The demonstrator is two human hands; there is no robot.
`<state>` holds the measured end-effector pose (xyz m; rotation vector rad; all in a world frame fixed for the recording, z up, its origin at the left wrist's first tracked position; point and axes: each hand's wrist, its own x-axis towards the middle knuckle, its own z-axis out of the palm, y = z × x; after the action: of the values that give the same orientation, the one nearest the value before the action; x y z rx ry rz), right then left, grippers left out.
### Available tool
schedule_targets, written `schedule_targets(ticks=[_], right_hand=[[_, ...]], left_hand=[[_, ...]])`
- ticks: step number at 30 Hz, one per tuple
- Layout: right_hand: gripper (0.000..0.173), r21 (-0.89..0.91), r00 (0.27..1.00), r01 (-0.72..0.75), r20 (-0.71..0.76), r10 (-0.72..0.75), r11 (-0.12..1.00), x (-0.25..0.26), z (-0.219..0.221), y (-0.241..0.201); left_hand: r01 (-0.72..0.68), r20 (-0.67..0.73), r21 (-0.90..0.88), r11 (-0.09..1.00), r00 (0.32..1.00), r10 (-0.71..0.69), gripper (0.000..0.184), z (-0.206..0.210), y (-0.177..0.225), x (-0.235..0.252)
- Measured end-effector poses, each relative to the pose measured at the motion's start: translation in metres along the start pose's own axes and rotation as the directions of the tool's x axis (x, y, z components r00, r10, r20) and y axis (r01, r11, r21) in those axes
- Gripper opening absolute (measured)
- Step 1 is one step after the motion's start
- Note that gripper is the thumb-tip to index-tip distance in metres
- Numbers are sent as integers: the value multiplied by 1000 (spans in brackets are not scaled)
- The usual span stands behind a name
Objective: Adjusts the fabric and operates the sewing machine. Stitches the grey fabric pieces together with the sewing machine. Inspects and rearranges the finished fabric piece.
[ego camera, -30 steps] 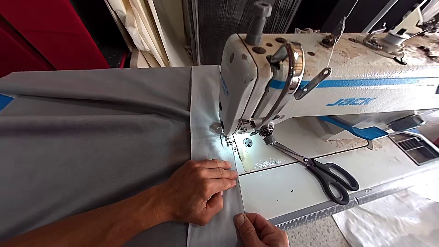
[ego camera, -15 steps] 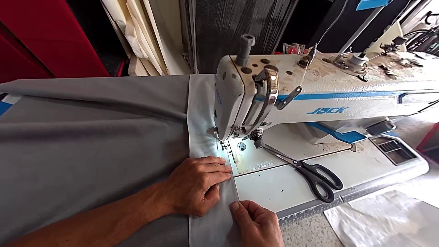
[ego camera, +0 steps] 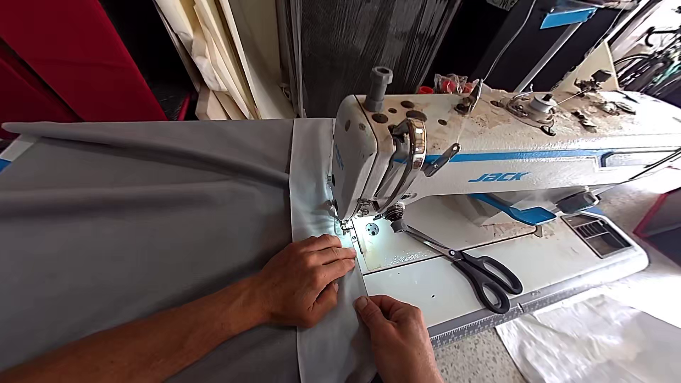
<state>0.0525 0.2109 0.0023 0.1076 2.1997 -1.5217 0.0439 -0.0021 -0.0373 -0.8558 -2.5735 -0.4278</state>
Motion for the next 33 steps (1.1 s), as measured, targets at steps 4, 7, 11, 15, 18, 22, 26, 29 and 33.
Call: schedule_targets(ticks=[4,7,11,15,18,22,26,29,33], right_hand=[[20,-11,1000,-9,-4,9,1000,6,1,-3],[20,-13,1000,-16,-2,16,1000,10,3,-5],[21,-21,1000,-31,3,31,999,14,4,-10],[22,-36,999,-50,1,50,998,20,7,-14],[23,-50,998,-65,-1,65,997,23,8,-17],[24,-64,998,-68,2,69,996,28,10,-21],[23,-78,997,-83,3,83,993,33,12,-26],[24,-77,995,-99,5,99,992,37,14,-29],[25,-90,994,-108,-1,108,990,44,15,-33]], left_hand=[[-28,-3,42,999,1000,28,44,1,-6,1],[-60,-8,59,996,998,61,43,1,-11,2],[-92,-9,72,993,996,93,43,2,-18,2],[-137,-26,66,988,990,139,41,3,-26,4],[-153,-30,66,986,987,155,41,2,-29,5],[-159,-28,63,985,987,161,40,1,-35,7],[-183,-41,55,982,982,186,37,2,-39,9],[-201,-38,53,978,978,203,36,1,-42,9],[-221,-41,53,974,974,223,35,1,-46,11]])
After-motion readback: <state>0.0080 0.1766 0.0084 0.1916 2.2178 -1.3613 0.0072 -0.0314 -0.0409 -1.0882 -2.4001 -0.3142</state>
